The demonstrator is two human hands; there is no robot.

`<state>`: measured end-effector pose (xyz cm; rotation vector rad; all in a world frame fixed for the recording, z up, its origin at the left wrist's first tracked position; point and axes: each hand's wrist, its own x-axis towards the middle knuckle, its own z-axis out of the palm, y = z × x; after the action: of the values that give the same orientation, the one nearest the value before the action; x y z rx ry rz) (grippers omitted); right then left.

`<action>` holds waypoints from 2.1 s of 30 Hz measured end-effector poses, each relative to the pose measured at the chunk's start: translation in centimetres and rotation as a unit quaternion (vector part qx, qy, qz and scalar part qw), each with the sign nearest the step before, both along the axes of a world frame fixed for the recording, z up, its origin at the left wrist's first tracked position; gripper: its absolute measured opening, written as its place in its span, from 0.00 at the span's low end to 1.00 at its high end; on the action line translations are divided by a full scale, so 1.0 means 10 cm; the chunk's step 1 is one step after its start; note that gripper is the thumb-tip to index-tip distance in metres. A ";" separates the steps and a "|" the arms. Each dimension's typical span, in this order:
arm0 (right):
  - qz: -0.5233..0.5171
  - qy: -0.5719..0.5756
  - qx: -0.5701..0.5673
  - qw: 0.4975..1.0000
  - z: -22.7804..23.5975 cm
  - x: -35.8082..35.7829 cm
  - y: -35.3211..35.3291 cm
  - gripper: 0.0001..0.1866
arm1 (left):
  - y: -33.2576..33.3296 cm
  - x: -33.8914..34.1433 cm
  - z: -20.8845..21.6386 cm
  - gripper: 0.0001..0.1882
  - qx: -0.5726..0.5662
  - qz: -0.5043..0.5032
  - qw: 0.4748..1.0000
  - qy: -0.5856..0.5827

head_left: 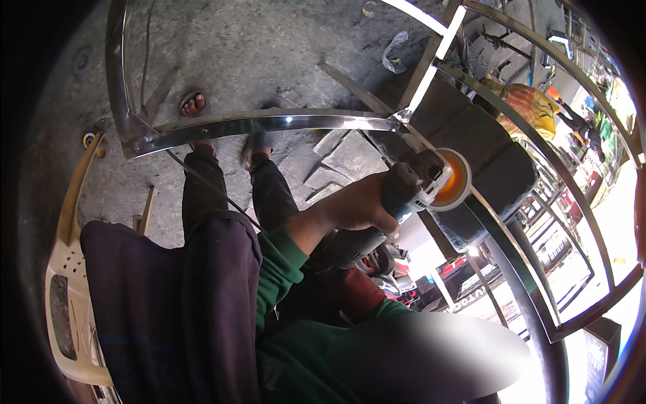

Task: The person uses an angle grinder with a polishing pad to polish a metal frame. They hold the frame with one hand and operate the grinder with the other, moving along the frame's edges and surfaces.

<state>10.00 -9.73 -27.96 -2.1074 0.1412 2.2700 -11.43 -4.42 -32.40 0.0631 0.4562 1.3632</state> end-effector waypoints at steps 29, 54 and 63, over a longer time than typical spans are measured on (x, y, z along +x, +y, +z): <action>-0.003 0.017 0.030 0.999 0.09 -0.25 0.15 0.08 | 0.11 -0.46 0.03 0.34 -0.090 0.100 0.963 0.235; 0.251 0.087 0.471 0.841 -0.43 -1.53 1.52 0.11 | -1.29 -1.16 0.38 0.34 -0.282 0.076 0.910 0.294; 0.489 -0.021 0.577 0.654 -0.30 -1.56 1.53 0.10 | -1.24 -1.17 0.48 0.35 -0.299 0.074 0.902 0.302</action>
<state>-5.55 5.55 -31.00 -1.4322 -2.2107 1.5266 -23.17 -16.81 -27.65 -0.0611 1.4143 1.2805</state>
